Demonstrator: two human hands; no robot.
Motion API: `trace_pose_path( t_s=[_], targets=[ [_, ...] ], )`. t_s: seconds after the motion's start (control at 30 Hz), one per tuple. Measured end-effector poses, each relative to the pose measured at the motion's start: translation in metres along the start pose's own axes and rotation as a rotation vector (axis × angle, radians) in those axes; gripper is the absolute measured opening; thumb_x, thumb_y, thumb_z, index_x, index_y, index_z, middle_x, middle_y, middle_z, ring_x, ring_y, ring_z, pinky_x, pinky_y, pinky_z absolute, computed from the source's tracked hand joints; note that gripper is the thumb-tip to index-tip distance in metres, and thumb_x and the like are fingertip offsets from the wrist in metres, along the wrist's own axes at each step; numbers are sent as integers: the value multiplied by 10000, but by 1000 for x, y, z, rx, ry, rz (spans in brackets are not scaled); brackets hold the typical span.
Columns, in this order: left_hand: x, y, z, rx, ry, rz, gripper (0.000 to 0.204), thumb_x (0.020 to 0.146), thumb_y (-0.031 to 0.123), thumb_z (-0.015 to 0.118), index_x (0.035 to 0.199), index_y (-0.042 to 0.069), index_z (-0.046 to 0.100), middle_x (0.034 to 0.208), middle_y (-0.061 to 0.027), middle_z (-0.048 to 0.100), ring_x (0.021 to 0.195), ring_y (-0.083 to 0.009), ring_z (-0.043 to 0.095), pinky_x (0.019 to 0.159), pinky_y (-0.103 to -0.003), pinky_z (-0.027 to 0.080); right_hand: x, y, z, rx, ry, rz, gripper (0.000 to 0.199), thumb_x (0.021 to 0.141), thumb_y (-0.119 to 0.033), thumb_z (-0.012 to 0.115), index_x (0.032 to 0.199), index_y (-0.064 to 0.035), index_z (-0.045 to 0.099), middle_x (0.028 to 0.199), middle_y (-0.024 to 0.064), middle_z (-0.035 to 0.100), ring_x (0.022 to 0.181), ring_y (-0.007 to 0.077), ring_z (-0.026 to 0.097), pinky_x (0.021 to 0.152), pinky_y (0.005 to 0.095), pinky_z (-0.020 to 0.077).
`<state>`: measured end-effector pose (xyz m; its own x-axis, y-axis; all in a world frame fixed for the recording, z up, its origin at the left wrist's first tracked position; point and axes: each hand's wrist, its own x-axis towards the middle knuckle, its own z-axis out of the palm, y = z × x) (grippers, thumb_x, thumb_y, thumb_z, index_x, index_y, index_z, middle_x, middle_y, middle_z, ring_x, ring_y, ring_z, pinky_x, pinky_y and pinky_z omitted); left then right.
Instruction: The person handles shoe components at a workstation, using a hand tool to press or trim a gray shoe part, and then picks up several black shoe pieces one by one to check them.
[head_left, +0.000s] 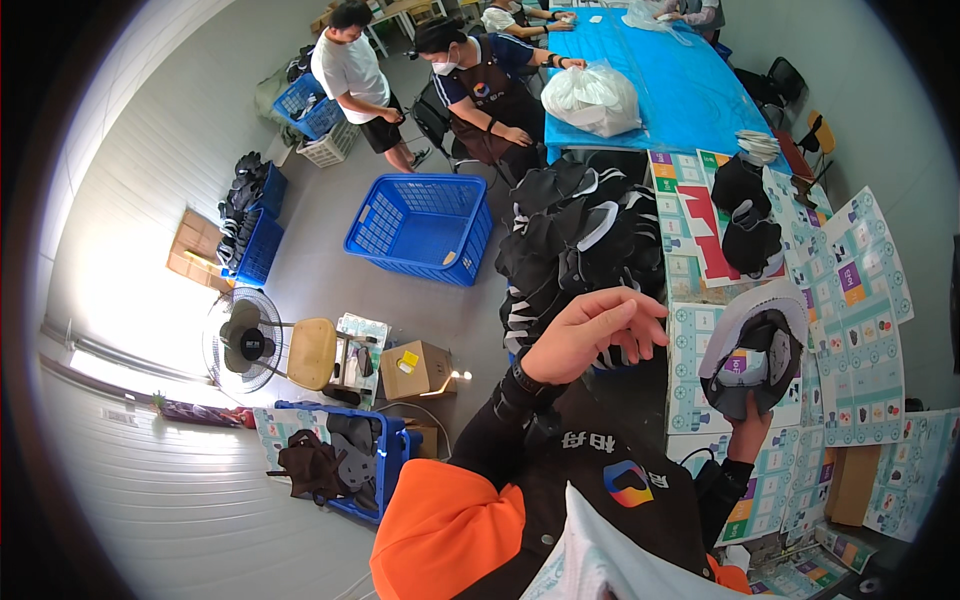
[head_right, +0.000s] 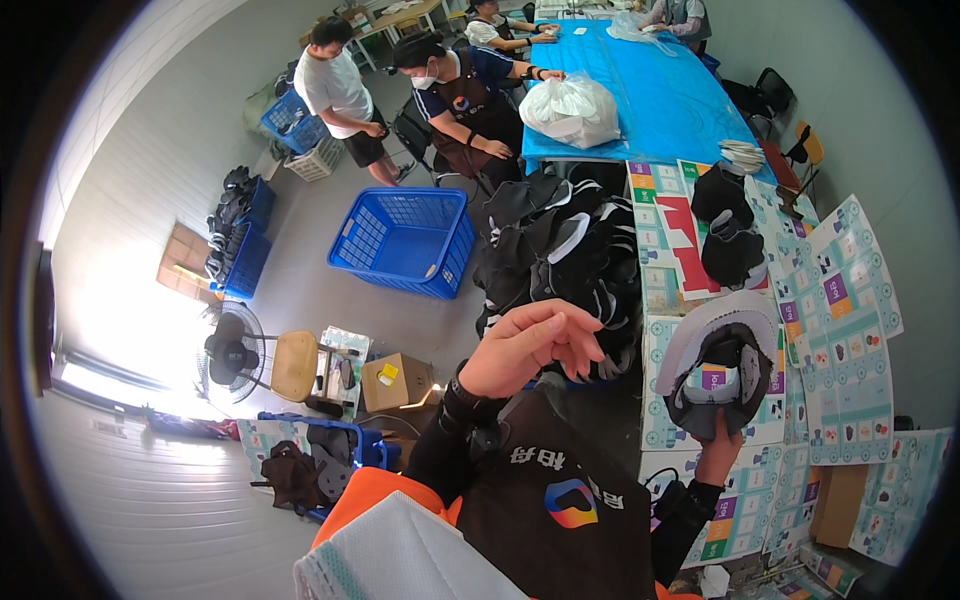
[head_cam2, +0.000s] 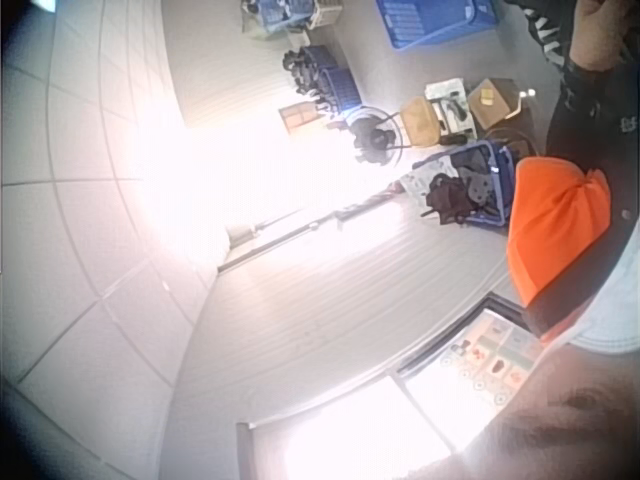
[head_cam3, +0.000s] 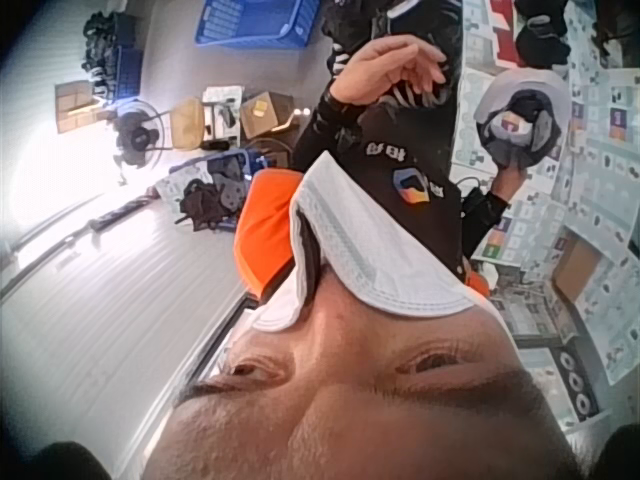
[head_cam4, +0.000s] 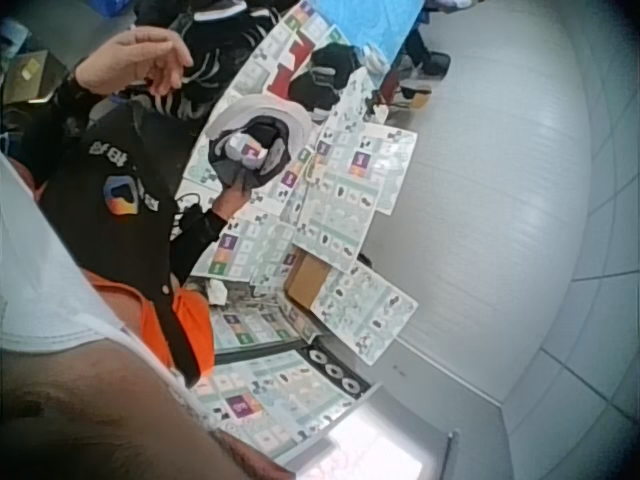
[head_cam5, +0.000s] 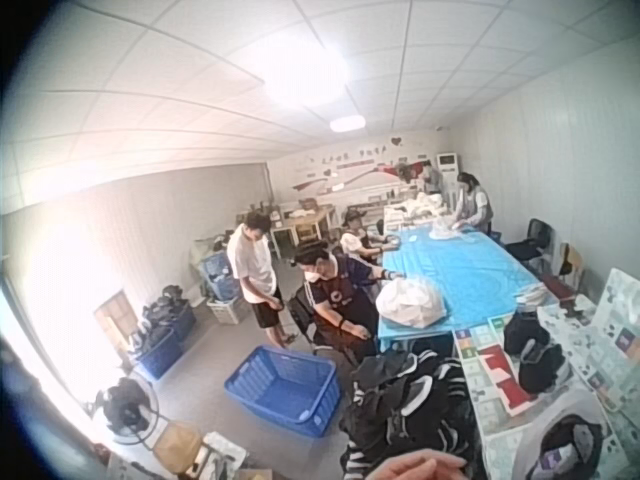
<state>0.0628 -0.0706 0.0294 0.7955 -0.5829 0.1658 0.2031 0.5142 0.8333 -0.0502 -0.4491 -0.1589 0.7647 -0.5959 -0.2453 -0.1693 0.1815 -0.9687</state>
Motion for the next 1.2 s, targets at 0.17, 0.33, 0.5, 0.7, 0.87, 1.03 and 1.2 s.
trace_pose_path(
  t_s=[0.17, 0.33, 0.5, 0.7, 0.87, 1.03, 1.2],
  targets=[
    [1, 0, 0, -8, 1, 8, 369, 1100, 247, 424, 1275, -30, 594, 1064, -142, 707, 901, -179, 681, 800, -305, 543, 0, -1, 2, 36, -8, 8, 411, 976, -294, 673, 1236, 18, 612, 1161, 111, 649, 996, 232, 681, 657, 374, 607],
    [1, 0, 0, -6, 5, -1, 365, 1099, 245, 426, 1276, -28, 592, 1066, -140, 707, 896, -172, 677, 794, -301, 542, 0, 0, 2, 43, -22, 4, 411, 971, -293, 677, 1234, 17, 612, 1162, 111, 649, 995, 233, 682, 657, 379, 606],
    [3, -1, 1, 2, 8, -28, 361, 1097, 246, 431, 1274, -26, 590, 1066, -133, 711, 893, -164, 672, 788, -297, 533, 1, 0, 2, 18, 2, -3, 417, 971, -289, 676, 1255, 8, 608, 1160, 105, 651, 987, 226, 683, 634, 376, 598],
    [5, -2, 2, 5, 1, -29, 349, 1097, 236, 433, 1271, -22, 591, 1061, -128, 714, 888, -162, 672, 793, -302, 532, 3, 1, 1, 53, -25, 15, 419, 964, -300, 687, 1263, -16, 612, 1152, 92, 658, 973, 211, 686, 627, 356, 596],
    [6, -3, 4, -2, -3, -37, 346, 1097, 232, 430, 1267, -22, 592, 1057, -125, 712, 885, -162, 672, 798, -304, 532, 7, 1, 1, 51, -17, 18, 442, 962, -301, 691, 1270, 0, 596, 1168, 100, 653, 977, 219, 686, 629, 358, 599],
    [7, -3, 4, 2, -8, -41, 343, 1097, 230, 430, 1261, -23, 593, 1051, -124, 709, 885, -163, 671, 797, -305, 533, 10, 2, 0, 54, -27, 15, 463, 959, -306, 697, 1270, 17, 585, 1183, 109, 646, 978, 226, 687, 630, 363, 601],
    [7, -4, 3, -6, -2, -37, 337, 1096, 226, 435, 1257, -23, 596, 1048, -126, 708, 882, -163, 667, 795, -304, 532, 7, -3, 4, 52, -37, 30, 440, 965, -299, 688, 1265, 7, 590, 1170, 111, 652, 974, 229, 688, 638, 361, 600]
  ],
)
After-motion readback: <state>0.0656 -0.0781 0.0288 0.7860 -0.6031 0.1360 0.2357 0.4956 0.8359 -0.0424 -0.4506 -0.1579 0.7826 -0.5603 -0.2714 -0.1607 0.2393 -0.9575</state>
